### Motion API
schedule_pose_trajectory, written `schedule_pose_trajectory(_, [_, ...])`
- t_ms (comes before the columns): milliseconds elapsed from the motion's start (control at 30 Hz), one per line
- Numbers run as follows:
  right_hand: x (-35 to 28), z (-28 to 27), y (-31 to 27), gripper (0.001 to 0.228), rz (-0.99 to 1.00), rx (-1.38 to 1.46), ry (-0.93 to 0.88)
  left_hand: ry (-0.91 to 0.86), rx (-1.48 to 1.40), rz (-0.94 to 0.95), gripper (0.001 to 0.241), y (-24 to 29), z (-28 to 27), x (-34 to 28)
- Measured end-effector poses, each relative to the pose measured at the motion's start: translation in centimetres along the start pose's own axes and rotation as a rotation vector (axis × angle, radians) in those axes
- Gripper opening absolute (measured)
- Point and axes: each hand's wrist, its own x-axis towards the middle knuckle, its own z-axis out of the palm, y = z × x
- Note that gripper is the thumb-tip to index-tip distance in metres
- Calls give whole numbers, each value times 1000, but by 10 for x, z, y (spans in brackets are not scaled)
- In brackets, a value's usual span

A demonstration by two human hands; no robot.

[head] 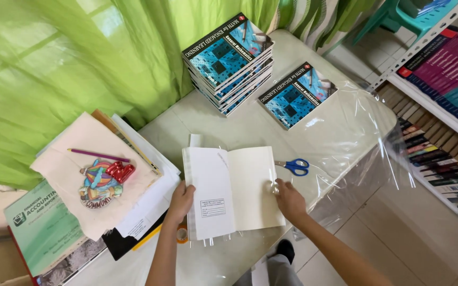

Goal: Covering a textbook with clear plastic wrap in a library work area.

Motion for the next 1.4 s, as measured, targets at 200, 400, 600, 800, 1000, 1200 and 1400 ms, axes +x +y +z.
schedule_pose_trajectory(200, [43,79,75,58,-527,-495,134,106,225,48,51,55,8,-31])
schedule_pose_trajectory(400, [42,65,51,46,-451,-493,-15,232,336,14,47,58,14,-35])
schedule_pose_trajectory(600, [16,19,-43,67,-376,-870,-220,234,415,22,47,65,18,-37])
schedule_pose_trajectory(800, [43,70,-18,90,-744,-805,-149,252,415,96,46,82,30,-51])
schedule_pose_trajectory(1000, [33,54,-44,67,-582,-637,-335,274,418,181,48,77,30,-49])
schedule_pose_trajectory(1200, [40,59,-45,66,-565,-649,-387,329,456,86,50,62,20,-47])
schedule_pose_trajectory(1400, [39,64,-41,66,-573,-642,-363,454,628,178,73,70,39,-63])
